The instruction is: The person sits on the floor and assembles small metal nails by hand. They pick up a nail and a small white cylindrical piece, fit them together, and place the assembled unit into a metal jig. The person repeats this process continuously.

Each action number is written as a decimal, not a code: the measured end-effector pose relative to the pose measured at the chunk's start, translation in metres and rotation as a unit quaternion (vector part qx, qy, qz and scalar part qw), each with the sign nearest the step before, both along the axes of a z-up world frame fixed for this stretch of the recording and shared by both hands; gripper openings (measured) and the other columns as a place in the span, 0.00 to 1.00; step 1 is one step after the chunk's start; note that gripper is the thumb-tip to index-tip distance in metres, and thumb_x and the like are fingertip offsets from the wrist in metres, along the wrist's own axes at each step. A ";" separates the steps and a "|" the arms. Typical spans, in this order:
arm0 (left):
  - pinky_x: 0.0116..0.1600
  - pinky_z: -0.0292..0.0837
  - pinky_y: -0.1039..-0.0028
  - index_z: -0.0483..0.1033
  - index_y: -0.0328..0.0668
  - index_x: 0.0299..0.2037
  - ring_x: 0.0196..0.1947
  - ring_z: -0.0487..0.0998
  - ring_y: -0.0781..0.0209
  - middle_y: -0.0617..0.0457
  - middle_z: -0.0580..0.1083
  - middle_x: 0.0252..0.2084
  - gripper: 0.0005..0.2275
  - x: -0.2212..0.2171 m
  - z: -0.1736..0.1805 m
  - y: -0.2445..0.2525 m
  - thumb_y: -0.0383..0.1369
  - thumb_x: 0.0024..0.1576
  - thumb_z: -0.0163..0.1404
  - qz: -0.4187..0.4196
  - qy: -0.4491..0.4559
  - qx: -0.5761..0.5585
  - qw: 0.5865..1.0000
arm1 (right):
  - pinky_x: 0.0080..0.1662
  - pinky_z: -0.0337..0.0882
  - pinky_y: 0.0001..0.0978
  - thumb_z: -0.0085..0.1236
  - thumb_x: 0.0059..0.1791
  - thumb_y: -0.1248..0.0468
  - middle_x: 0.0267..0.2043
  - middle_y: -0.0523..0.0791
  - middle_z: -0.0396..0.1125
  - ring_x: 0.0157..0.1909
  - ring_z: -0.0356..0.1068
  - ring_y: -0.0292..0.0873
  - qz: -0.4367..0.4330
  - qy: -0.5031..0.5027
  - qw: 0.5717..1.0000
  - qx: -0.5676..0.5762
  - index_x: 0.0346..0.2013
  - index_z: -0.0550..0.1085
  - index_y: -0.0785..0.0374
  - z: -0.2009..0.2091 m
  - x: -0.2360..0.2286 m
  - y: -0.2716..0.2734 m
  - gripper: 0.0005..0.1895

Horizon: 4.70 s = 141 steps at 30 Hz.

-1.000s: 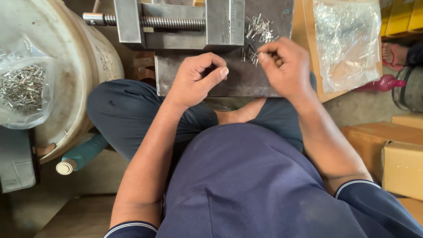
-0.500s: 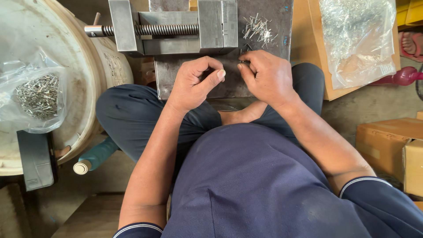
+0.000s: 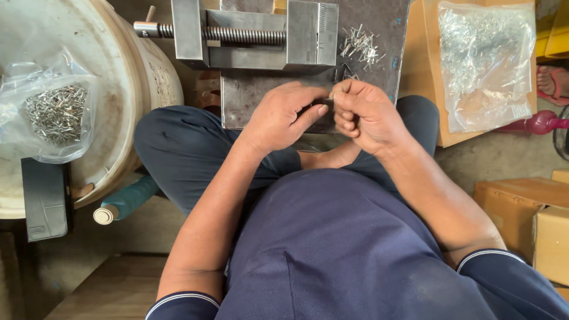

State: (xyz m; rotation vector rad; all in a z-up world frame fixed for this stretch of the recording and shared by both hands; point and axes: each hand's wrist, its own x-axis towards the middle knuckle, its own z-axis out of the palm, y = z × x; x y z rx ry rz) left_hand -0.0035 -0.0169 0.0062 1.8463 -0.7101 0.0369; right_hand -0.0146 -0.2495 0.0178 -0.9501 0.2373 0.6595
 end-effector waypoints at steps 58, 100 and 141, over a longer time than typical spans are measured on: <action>0.39 0.69 0.79 0.75 0.34 0.45 0.32 0.70 0.73 0.58 0.73 0.31 0.08 -0.001 -0.008 0.010 0.31 0.65 0.56 -0.008 0.184 -0.166 0.969 | 0.36 0.69 0.43 0.64 0.51 0.63 0.32 0.46 0.69 0.35 0.72 0.51 0.081 -0.532 0.511 -0.670 0.36 0.78 0.59 0.023 0.011 0.015 0.04; 0.41 0.68 0.58 0.74 0.40 0.35 0.36 0.74 0.44 0.47 0.74 0.32 0.07 0.000 0.000 0.004 0.33 0.63 0.52 -0.018 0.005 -0.006 1.000 | 0.34 0.66 0.21 0.55 0.56 0.66 0.33 0.40 0.67 0.32 0.64 0.30 0.015 -0.151 0.967 -0.207 0.42 0.71 0.63 -0.005 -0.006 0.013 0.04; 0.36 0.69 0.72 0.77 0.36 0.40 0.29 0.72 0.64 0.51 0.73 0.29 0.08 0.000 0.000 0.015 0.33 0.60 0.57 -0.003 0.154 -0.118 0.981 | 0.36 0.69 0.36 0.62 0.55 0.69 0.37 0.48 0.70 0.35 0.71 0.47 0.072 -0.582 0.585 -0.560 0.41 0.77 0.64 0.088 0.052 0.051 0.02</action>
